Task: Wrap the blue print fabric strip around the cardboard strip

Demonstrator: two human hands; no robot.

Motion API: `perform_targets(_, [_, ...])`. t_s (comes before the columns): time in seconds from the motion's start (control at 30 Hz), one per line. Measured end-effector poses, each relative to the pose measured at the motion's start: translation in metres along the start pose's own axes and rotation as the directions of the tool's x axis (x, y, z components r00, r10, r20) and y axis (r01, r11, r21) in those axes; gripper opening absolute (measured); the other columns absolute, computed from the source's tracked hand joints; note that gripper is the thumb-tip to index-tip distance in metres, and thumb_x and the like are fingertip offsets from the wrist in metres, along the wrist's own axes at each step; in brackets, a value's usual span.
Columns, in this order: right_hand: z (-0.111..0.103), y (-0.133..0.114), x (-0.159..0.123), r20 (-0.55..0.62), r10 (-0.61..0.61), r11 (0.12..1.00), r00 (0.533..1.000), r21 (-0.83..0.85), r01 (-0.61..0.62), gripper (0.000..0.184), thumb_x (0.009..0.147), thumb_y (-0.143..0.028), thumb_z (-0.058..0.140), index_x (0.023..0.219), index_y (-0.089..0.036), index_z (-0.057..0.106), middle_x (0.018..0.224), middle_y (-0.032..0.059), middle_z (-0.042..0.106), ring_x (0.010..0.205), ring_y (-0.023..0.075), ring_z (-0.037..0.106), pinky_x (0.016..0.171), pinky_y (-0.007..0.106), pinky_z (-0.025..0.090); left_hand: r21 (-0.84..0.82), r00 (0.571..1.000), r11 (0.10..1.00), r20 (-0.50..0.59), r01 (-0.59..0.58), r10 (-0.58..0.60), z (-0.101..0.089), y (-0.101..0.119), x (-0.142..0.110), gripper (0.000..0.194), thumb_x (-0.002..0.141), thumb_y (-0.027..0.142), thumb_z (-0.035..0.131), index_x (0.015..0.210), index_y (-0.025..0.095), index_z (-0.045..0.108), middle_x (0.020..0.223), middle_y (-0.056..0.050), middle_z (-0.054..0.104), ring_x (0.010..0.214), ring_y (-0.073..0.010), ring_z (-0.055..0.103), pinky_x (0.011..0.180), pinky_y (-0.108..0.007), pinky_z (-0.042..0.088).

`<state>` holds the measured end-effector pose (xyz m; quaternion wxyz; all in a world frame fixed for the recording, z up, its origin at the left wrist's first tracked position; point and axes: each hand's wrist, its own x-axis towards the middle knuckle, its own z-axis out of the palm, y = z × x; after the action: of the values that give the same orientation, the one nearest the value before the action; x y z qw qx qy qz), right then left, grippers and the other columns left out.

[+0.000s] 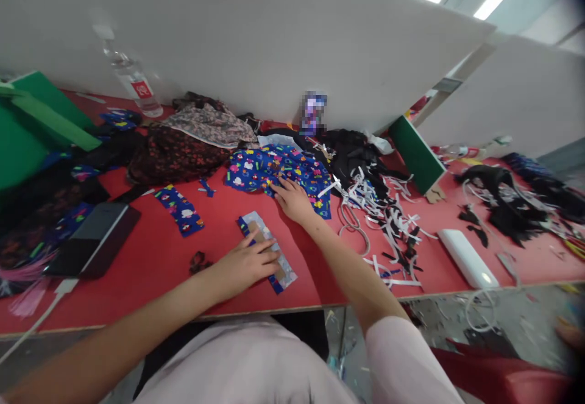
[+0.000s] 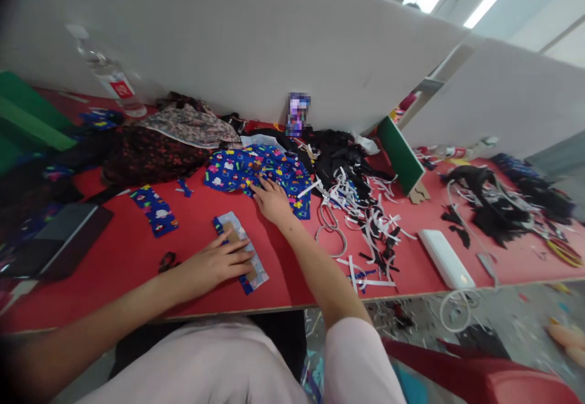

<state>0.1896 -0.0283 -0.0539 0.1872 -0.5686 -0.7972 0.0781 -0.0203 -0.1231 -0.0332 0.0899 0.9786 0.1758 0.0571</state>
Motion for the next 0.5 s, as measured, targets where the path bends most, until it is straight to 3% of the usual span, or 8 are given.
perform_targets(0.13, [-0.006,-0.009,0.013,-0.020,0.050,0.999,0.999,-0.015,-0.050,0.035,0.094,-0.025,0.041,0.125,-0.020,0.056,0.138,0.0079,0.048,0.127,0.0209,0.040,0.106,0.038,0.029,-0.002,1.000,1.000,-0.004,0.018,-0.018,0.004,-0.020,0.000,0.028,0.086,0.017,0.051,0.105,0.033,0.065,0.137,-0.003,0.051,0.132,-0.0236,0.038,0.109,-0.053,0.020])
perform_targets(0.23, [-0.025,-0.016,-0.003,-0.061,0.050,0.998,0.997,-0.022,-0.051,0.031,0.094,-0.028,0.042,0.121,-0.025,0.059,0.134,0.0004,0.052,0.125,0.0167,0.041,0.105,0.032,0.030,0.012,0.998,0.998,0.011,0.061,-0.061,0.004,-0.024,0.000,0.038,0.079,0.006,0.051,0.104,0.030,0.066,0.142,-0.005,0.045,0.134,-0.0299,0.033,0.105,-0.057,0.027])
perform_targets(0.3, [-0.044,-0.016,-0.030,-0.150,0.055,0.998,0.987,-0.004,-0.057,0.027,0.093,-0.031,0.045,0.113,-0.025,0.062,0.122,0.0011,0.060,0.116,0.0183,0.049,0.101,0.033,0.033,0.021,0.995,0.995,0.011,0.094,-0.094,0.001,-0.018,0.000,0.043,0.077,0.003,0.049,0.109,0.027,0.064,0.145,-0.007,0.041,0.135,-0.0310,0.032,0.104,-0.055,0.030])
perform_targets(0.37, [-0.064,-0.010,-0.065,-0.157,0.123,0.992,0.980,0.027,-0.121,0.023,0.092,-0.031,0.046,0.105,-0.024,0.065,0.104,0.0037,0.067,0.096,0.0175,0.058,0.087,0.031,0.041,0.027,0.992,0.992,-0.008,0.124,-0.124,-0.001,-0.007,0.001,0.042,0.082,0.007,0.046,0.118,0.025,0.061,0.143,-0.010,0.043,0.133,-0.0309,0.035,0.102,-0.053,0.034])
perform_targets(0.43, [-0.080,0.001,-0.104,-0.172,0.282,0.959,0.944,0.030,-0.281,0.021,0.091,-0.032,0.048,0.091,-0.021,0.066,0.088,0.0054,0.067,0.080,0.0172,0.060,0.071,0.028,0.044,0.021,0.991,0.991,-0.014,0.132,-0.132,-0.001,0.005,0.004,0.036,0.087,0.022,0.048,0.121,0.024,0.059,0.140,-0.012,0.047,0.130,-0.0331,0.039,0.100,-0.055,0.036])
perform_targets(0.5, [-0.087,0.013,-0.139,-0.145,0.396,0.915,0.907,-0.021,-0.403,0.015,0.086,-0.031,0.055,0.087,-0.020,0.066,0.086,0.0058,0.066,0.076,0.0177,0.060,0.068,0.028,0.043,0.007,0.991,0.991,-0.009,0.135,-0.135,0.000,0.013,0.007,0.038,0.087,0.033,0.051,0.123,0.024,0.058,0.139,-0.013,0.048,0.129,-0.0345,0.040,0.099,-0.057,0.036])
